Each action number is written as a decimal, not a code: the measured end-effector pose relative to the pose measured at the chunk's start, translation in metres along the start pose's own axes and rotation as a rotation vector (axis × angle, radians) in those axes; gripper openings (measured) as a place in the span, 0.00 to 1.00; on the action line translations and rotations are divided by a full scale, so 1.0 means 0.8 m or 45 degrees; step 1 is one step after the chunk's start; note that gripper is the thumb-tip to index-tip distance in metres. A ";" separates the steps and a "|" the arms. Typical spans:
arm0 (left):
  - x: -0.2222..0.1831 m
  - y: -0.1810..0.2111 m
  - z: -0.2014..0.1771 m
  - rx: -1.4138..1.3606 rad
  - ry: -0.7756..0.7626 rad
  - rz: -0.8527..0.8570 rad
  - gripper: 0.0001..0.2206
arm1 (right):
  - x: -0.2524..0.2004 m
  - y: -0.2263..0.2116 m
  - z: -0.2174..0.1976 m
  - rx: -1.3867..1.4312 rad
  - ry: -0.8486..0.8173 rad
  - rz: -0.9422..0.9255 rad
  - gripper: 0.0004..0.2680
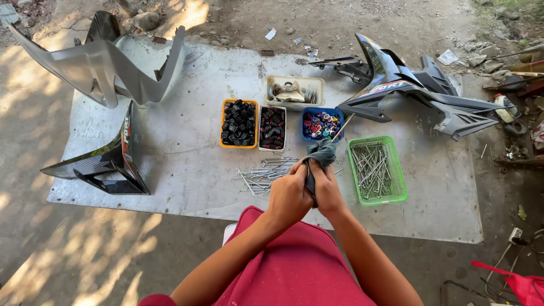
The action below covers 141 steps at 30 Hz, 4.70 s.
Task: Clean motorcycle wheel spokes using a rag and sort them into baskets.
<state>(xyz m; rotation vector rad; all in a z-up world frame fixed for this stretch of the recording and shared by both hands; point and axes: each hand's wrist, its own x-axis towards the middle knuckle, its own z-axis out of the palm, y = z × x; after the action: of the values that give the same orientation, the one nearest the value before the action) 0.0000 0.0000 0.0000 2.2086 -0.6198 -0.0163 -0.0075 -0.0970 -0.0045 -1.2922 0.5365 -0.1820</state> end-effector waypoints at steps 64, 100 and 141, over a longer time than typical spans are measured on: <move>0.021 -0.328 0.578 0.570 -0.734 -0.329 0.08 | 0.245 0.355 -0.508 -1.503 0.609 0.198 0.05; -0.040 -0.113 0.184 -1.416 -0.300 -0.684 0.02 | 0.124 0.148 -0.143 0.258 0.377 0.138 0.10; 0.113 -0.069 -0.040 -1.165 -0.299 -0.341 0.08 | 0.112 0.117 -0.062 -0.303 -0.327 0.028 0.12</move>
<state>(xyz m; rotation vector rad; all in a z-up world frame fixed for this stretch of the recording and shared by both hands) 0.1097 0.0136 -0.0014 1.3797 -0.3268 -0.5872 0.0313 -0.1510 -0.1264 -1.5137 0.3593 0.0689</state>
